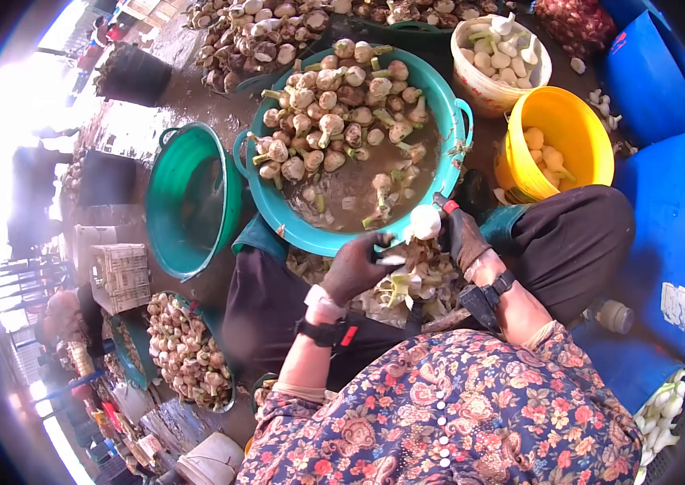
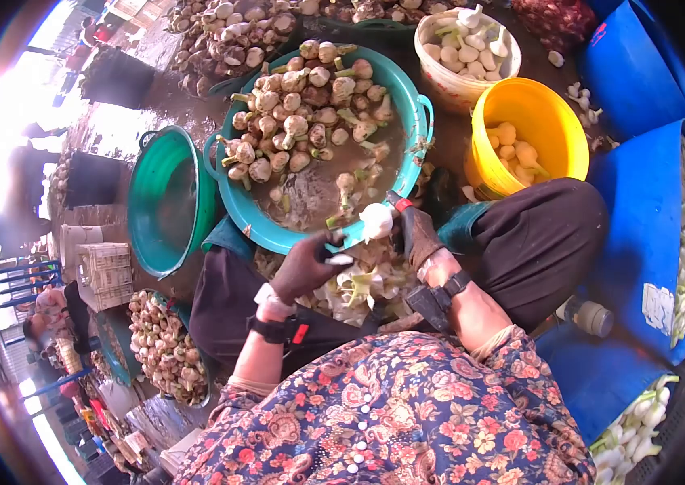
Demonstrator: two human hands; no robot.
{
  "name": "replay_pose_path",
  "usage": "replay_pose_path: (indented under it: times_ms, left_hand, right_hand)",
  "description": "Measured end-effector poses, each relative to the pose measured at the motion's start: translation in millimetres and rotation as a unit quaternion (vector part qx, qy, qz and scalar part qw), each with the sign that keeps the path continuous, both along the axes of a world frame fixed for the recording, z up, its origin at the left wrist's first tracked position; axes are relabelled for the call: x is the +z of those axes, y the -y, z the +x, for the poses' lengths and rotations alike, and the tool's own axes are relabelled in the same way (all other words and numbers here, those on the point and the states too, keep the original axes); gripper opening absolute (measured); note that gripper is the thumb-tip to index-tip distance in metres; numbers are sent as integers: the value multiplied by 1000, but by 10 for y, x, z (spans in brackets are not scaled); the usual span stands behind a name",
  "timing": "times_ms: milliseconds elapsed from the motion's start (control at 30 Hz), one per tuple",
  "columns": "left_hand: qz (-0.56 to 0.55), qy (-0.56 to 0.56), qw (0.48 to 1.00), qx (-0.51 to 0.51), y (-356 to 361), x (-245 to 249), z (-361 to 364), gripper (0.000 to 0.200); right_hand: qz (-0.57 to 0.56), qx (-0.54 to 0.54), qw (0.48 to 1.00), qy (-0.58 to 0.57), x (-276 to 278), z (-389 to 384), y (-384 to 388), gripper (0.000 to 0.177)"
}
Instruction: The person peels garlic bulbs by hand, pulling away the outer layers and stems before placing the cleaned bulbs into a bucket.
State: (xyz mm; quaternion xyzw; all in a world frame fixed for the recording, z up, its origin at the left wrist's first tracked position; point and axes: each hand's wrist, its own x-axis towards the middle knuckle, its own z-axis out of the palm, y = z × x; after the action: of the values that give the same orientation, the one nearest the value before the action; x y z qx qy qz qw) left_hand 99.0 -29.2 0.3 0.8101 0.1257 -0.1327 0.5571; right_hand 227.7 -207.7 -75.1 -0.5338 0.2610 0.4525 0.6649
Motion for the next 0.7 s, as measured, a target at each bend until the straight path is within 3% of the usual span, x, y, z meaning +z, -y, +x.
replay_pose_path:
  times_ms: [33, 67, 133, 167, 200, 233, 267, 300, 333, 367, 433, 500, 533, 567, 633, 700]
  left_hand:
    - [27, 35, 996, 75, 62, -53, 69, 44]
    - [-55, 78, 983, 155, 144, -65, 173, 45]
    - [-21, 116, 985, 124, 230, -211, 307, 27]
    - [-27, 139, 984, 109, 266, -390, 326, 21]
    - [-69, 115, 982, 135, 348, -253, 343, 14]
    - [-110, 82, 986, 97, 378, -94, 339, 13]
    - [-203, 37, 974, 93, 401, -24, 294, 13]
    - [-293, -11, 952, 89, 414, 44, 222, 12]
    - [-278, -38, 959, 48, 374, 181, 163, 14]
    - [-328, -94, 940, -12, 262, 291, 103, 19]
    - [-294, -160, 940, -68, 33, 380, -53, 24]
    - [-271, -211, 934, -102, -142, 329, -109, 21]
    - [-133, -170, 965, -145, -156, 205, -119, 25]
    - [56, -125, 966, -218, -228, 6, -101, 28]
    - [361, -138, 906, -171, -287, -303, -24, 31]
    - [304, -193, 932, -44, -397, -539, 245, 34]
  right_hand:
    - [-26, 21, 999, 16, 131, -11, -18, 37]
    - [-55, 41, 997, 32, 251, -30, -34, 37]
    - [-92, 91, 990, 51, 406, -52, -52, 37]
    - [-65, 57, 996, 34, 347, -68, -39, 36]
    - [-37, 22, 999, 19, 189, -88, -33, 36]
    - [-9, -16, 1000, 4, -24, -91, -25, 35]
    - [81, -50, 995, -36, -453, -89, 8, 31]
    - [92, -62, 993, -48, -494, -78, 40, 28]
    - [129, -35, 976, 172, -519, -112, -3, 25]
    - [192, -50, 977, 77, -445, -51, 37, 24]
    - [277, -90, 948, -131, -294, 68, 121, 23]
    - [328, -10, 928, -176, -153, 154, 262, 24]
    - [350, -12, 921, -172, -242, 191, 272, 25]
    - [372, -15, 913, -168, -331, 227, 283, 25]
    - [340, -85, 930, -110, 184, 296, 236, 28]
    - [411, -244, 872, -106, 820, 437, 211, 35]
